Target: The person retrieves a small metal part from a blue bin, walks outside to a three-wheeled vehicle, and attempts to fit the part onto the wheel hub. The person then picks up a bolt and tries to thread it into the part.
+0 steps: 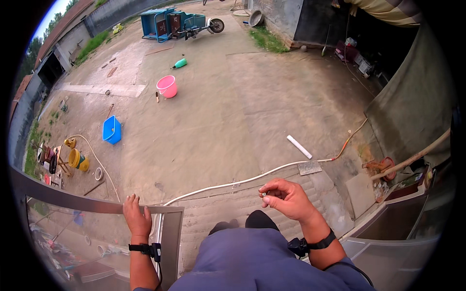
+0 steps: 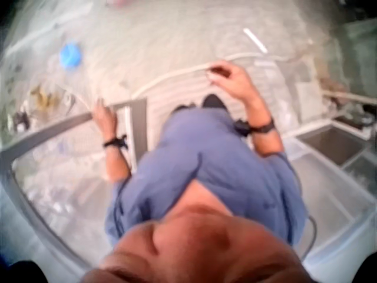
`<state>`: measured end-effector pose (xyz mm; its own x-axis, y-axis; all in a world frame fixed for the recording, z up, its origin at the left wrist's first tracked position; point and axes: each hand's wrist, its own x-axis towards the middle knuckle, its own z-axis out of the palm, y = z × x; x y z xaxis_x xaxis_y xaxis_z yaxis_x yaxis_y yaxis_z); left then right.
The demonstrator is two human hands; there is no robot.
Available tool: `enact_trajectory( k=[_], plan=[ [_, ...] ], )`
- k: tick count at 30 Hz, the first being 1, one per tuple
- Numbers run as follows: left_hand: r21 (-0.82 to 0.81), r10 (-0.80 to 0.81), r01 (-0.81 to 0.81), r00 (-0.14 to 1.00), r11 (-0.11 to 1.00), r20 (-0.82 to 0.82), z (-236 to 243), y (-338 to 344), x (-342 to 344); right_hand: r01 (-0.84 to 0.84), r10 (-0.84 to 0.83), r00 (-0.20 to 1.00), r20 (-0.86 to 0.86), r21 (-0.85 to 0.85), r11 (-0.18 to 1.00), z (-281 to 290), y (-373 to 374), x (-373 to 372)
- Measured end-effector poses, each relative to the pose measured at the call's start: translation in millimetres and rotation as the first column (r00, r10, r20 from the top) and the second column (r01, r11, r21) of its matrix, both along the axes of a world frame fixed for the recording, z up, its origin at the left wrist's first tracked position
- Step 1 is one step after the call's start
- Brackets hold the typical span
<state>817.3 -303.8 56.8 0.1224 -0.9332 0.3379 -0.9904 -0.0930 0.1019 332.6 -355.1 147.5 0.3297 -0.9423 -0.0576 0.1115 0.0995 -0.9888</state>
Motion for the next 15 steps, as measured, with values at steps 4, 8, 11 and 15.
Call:
enact_trajectory(
  k=[4,8,11,15],
  plan=[
    [0.149,-0.035,0.026,0.998,0.988,0.060,-21.3,4.5,-20.1,0.084,-0.085,0.996,0.012,0.034,0.996,-7.3,-46.9,-15.2],
    [0.232,0.066,-0.075,0.997,0.970,0.050,-40.6,-8.6,-42.2,0.059,-0.061,0.998,0.019,0.088,0.994,-32.1,-111.2,-40.8],
    [0.190,0.256,-0.260,0.966,0.947,0.046,-73.6,-40.0,-46.5,0.027,-0.024,0.999,-0.041,0.078,0.997,-52.4,-171.0,-65.6],
    [0.241,0.463,-0.460,0.885,0.854,0.048,-121.5,-82.1,-48.6,-0.002,0.002,1.000,-0.002,0.080,0.997,-83.6,-248.2,-92.8]
  ],
)
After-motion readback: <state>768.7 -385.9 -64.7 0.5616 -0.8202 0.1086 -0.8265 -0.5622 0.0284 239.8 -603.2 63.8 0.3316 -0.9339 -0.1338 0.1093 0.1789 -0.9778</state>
